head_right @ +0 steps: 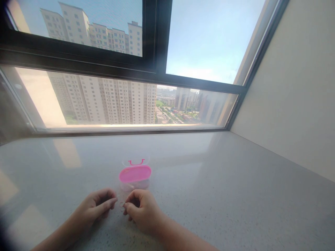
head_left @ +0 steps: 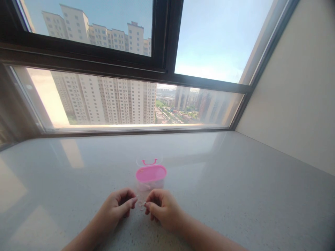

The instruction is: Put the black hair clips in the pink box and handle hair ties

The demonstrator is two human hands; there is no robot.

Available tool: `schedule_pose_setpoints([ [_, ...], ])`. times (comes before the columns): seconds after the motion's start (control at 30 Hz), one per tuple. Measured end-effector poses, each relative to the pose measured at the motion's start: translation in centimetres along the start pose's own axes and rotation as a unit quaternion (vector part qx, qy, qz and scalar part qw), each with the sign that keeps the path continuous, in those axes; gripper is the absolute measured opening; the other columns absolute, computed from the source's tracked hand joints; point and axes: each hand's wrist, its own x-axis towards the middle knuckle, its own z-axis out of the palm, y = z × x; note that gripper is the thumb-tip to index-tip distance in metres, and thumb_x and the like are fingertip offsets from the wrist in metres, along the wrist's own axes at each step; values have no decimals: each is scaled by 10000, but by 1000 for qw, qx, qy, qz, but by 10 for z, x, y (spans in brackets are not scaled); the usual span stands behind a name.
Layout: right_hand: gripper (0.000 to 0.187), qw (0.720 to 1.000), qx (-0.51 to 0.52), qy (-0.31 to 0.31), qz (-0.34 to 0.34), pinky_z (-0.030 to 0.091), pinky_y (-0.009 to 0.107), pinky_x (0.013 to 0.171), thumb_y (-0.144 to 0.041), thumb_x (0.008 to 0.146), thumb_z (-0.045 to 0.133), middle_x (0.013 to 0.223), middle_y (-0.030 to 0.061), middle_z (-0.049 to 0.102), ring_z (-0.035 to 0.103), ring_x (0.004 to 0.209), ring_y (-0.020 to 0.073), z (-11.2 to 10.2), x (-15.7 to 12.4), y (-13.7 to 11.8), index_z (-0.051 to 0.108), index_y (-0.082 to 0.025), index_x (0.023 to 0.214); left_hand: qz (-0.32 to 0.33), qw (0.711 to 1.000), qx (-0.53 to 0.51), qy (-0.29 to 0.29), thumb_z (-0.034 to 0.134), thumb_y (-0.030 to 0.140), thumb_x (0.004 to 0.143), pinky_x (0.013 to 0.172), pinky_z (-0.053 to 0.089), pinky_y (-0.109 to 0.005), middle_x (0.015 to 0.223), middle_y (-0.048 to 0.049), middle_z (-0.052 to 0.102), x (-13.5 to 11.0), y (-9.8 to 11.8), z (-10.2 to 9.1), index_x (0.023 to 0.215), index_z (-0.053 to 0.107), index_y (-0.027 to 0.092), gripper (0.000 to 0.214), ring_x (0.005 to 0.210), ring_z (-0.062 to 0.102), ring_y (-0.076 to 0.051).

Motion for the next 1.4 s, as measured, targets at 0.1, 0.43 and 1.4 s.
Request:
schedule_pose_setpoints([
  [0.1, 96, 1000, 2, -2, -2, 316, 153, 404, -231, 735, 544, 631, -13, 592, 470, 444, 54, 0, 0, 0, 544, -140, 764, 0, 1000, -5, 0, 562, 373, 769, 466, 300, -201, 515, 67, 449, -1, 1, 0, 671, 556, 153, 241, 470, 389, -98],
  [0.43, 106, 1000, 3, -4, 2, 318, 166, 414, -241, 736, 546, 642, -12, 597, 469, 445, 61, -1, 2, 7, 543, -143, 778, 17, 1000, 6, -4, 573, 371, 756, 499, 323, -208, 553, 52, 465, 1, -1, 0, 663, 564, 149, 241, 511, 417, -111],
  [1.4, 97, 1000, 1, -7, 1, 336, 162, 413, -233, 743, 539, 638, -16, 595, 475, 447, 62, -2, 2, 6, 547, -144, 780, 9, 1000, 12, 3, 575, 374, 745, 492, 324, -209, 533, 51, 465, 0, 2, 0, 643, 562, 155, 242, 506, 425, -117],
])
